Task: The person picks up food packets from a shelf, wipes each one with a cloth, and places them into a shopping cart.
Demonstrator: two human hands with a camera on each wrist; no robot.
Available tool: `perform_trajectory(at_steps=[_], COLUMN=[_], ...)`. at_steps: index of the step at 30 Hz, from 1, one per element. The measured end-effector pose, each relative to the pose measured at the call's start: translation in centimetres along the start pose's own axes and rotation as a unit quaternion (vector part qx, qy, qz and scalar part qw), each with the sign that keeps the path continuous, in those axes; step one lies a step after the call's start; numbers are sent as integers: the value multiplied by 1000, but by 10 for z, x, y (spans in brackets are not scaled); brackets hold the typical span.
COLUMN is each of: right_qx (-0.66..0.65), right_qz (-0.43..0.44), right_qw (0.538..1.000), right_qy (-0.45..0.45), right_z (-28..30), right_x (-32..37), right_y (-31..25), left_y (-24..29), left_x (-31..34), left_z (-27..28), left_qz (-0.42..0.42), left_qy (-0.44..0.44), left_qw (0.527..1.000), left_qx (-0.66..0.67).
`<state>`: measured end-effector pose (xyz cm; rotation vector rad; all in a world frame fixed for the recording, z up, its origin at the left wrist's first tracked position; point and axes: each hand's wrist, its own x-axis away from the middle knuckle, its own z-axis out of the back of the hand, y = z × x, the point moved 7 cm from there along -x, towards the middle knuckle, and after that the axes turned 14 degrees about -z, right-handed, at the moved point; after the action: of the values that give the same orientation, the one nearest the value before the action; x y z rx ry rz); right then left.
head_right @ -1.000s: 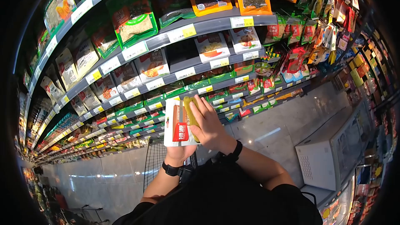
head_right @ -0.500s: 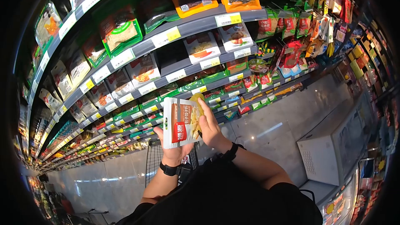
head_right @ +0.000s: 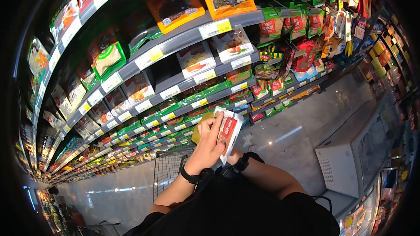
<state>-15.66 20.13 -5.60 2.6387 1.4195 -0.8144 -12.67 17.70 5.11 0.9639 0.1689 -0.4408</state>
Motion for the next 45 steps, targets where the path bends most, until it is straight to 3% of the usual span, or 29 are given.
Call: perform_trajectory(at_steps=[1,3,4,7,9,10,11,13,17,19,21,23,24,27,28,31,35,38,41,43,45], right_qx=[104,207,202,199,400,351,430,453,444,455,478,460,457,458,461,464,437,426,423,410,408], right_qz=[10,21,21,40,14,5,-24,-39,-103,-130,-140,-155,-161,-173,-175,-176,-169,-181,-179,-176,-174], right_qw=[995,968,939,885,779,809,759,753,779,775,766,780,785,788,788,787,798,801,806,811,810], right_qy=[2,142,279,419,483,470,489,475,430,418,407,395,387,372,369,367,379,380,373,378,384], right_z=[24,46,40,22,11,26,29,36,29,35,39,37,32,18,15,16,23,23,31,30,31], right_x=[13,25,35,36,34,32,39,49,63,69,70,68,67,69,69,80,90,92,95,95,96], right_y=[-21,-53,-66,-100,-118,-119,-128,-143,-173,-184,-194,-199,-203,-216,-220,-230,-236,-240,-244,-245,-246], left_y=[-1,3,7,6,-21,-31,-28,-56,-99,-110,-125,-148,-145,-162,-162,-170,-156,-170,-165,-175,-186], left_x=[-7,-19,-25,-45,-49,-49,-61,-64,-71,-95,-118,-127,-146,-160,-167,-171,-178,-173,-177,-174,-171], left_z=[-1,-4,-5,-17,-13,-12,4,24,96,127,145,173,175,191,193,190,179,176,180,186,203], left_qz=[-1,-71,-105,-120,32,109,54,170,222,175,160,213,94,198,175,218,201,198,175,250,240], left_qy=[-4,-5,-8,34,89,118,241,294,342,321,334,303,344,208,198,125,92,116,120,90,82], left_qw=[1000,997,993,989,995,987,969,939,912,924,903,927,931,957,960,948,954,971,971,960,949], left_qx=[6,42,60,-80,-12,23,-1,58,51,110,217,54,79,-41,-97,-194,-201,-65,-106,-91,-187])
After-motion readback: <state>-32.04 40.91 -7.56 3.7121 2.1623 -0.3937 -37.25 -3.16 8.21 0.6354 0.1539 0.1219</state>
